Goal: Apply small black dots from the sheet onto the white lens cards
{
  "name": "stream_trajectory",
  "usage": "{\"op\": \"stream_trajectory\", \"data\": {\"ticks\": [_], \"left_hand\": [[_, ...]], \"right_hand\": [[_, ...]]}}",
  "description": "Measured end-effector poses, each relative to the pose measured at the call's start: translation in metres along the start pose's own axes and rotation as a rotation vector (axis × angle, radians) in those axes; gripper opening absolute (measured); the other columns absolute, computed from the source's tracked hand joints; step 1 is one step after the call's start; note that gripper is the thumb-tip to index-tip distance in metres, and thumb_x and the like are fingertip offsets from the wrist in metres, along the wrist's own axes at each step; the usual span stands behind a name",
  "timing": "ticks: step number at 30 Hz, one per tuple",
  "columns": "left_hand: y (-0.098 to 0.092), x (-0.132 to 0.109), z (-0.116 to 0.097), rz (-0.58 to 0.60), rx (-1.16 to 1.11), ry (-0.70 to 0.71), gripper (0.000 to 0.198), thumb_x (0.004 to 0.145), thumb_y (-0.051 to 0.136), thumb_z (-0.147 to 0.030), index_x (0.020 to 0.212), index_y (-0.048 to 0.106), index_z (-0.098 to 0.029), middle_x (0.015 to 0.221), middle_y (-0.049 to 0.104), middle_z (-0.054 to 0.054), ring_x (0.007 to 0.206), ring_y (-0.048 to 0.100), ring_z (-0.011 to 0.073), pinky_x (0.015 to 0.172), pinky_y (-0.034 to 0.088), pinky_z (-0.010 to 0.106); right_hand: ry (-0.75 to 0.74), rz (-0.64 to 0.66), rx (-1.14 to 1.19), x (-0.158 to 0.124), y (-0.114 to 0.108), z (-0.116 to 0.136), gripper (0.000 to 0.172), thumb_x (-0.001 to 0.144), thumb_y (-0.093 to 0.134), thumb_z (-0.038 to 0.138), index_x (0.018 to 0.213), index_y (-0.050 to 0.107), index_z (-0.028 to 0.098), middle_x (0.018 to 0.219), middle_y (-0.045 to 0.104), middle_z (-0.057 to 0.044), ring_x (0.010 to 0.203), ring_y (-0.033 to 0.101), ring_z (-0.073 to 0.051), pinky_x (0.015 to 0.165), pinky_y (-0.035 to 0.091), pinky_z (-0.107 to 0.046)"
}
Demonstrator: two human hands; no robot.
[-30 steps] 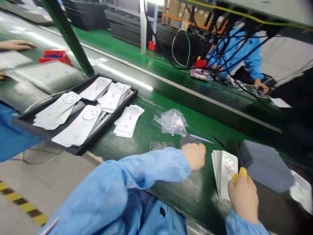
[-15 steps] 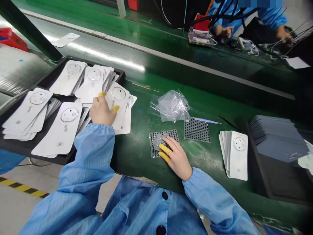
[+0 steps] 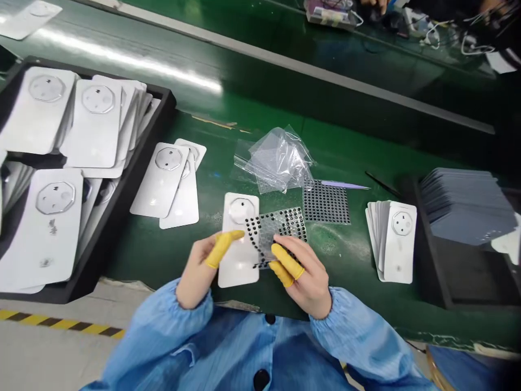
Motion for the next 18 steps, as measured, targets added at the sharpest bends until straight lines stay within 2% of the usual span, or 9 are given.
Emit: {"op": "stream_trajectory", "data": {"ticks": [2,4,7,9,11,13,16,18], "left_hand": [[0.022,-0.003,0.016,0.053,-0.067,-0.066,0.043,0.058,0.082,-0.053,0.073,0.077,-0.013,0.075,0.076,0.011,0.070,0.071,0.0273,0.065,0.060,0.039],[0.032,-0.004,0.022,0.069,-0.099,-0.098,0.043,0.056,0.084,-0.051,0.076,0.077,-0.013,0.079,0.077,0.011,0.074,0.072,0.0262,0.068,0.060,0.037],[0.035,-0.007,0.020,0.085,-0.117,-0.112,0.043,0.055,0.085,-0.049,0.077,0.078,-0.014,0.083,0.077,0.011,0.077,0.071,0.0250,0.070,0.060,0.035],[0.034,-0.009,0.018,0.084,-0.123,-0.113,0.042,0.054,0.086,-0.049,0.076,0.078,-0.014,0.084,0.077,0.010,0.077,0.071,0.0242,0.071,0.060,0.034],[0.032,-0.009,0.018,0.072,-0.128,-0.113,0.040,0.055,0.086,-0.048,0.076,0.078,-0.015,0.085,0.077,0.009,0.077,0.071,0.0235,0.071,0.059,0.033],[0.033,-0.010,0.018,0.067,-0.136,-0.121,0.038,0.055,0.086,-0.047,0.075,0.078,-0.015,0.084,0.077,0.009,0.075,0.070,0.0231,0.070,0.059,0.033],[0.040,-0.013,0.021,0.103,-0.156,-0.155,0.036,0.054,0.087,-0.045,0.072,0.078,-0.015,0.079,0.076,0.008,0.068,0.069,0.0215,0.065,0.059,0.032],[0.045,-0.015,0.023,0.141,-0.176,-0.184,0.033,0.055,0.087,-0.043,0.071,0.078,-0.015,0.073,0.075,0.007,0.062,0.068,0.0195,0.061,0.058,0.030]], "right_hand": [[0.008,0.090,0.034,-0.002,0.005,0.001,0.052,0.084,0.063,0.010,0.134,0.052,0.021,0.124,0.064,-0.015,0.115,0.060,-0.026,0.093,0.055,-0.048],[0.076,0.120,0.100,0.001,0.005,-0.003,0.045,0.085,0.065,0.013,0.128,0.056,0.022,0.119,0.066,-0.013,0.110,0.062,-0.024,0.091,0.057,-0.045],[0.127,0.077,0.159,0.015,-0.003,-0.003,0.031,0.085,0.064,0.013,0.115,0.062,0.022,0.107,0.068,-0.010,0.099,0.065,-0.020,0.083,0.058,-0.039],[0.121,0.094,0.205,0.025,-0.005,0.000,0.024,0.086,0.063,0.012,0.108,0.065,0.020,0.103,0.068,-0.009,0.094,0.065,-0.018,0.080,0.059,-0.036],[0.168,0.124,0.270,0.033,-0.004,-0.001,0.018,0.086,0.064,0.014,0.103,0.066,0.020,0.099,0.068,-0.007,0.089,0.067,-0.016,0.077,0.059,-0.033],[0.219,0.098,0.264,0.036,-0.006,-0.006,0.015,0.087,0.063,0.015,0.100,0.067,0.021,0.096,0.068,-0.005,0.086,0.067,-0.015,0.075,0.059,-0.031],[0.112,0.079,0.123,0.035,-0.004,-0.002,0.018,0.090,0.057,0.013,0.103,0.066,0.021,0.099,0.067,-0.007,0.090,0.065,-0.018,0.076,0.059,-0.034],[0.038,0.143,0.061,0.031,0.006,0.000,0.021,0.092,0.052,0.013,0.108,0.063,0.019,0.100,0.069,-0.009,0.092,0.066,-0.019,0.079,0.060,-0.036]]}}
Point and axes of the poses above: each hand's wrist, its own x-axis towards the middle knuckle, its own y-axis out of the palm, z = x × y, the point moved 8 cm from there along x, towards the middle knuckle
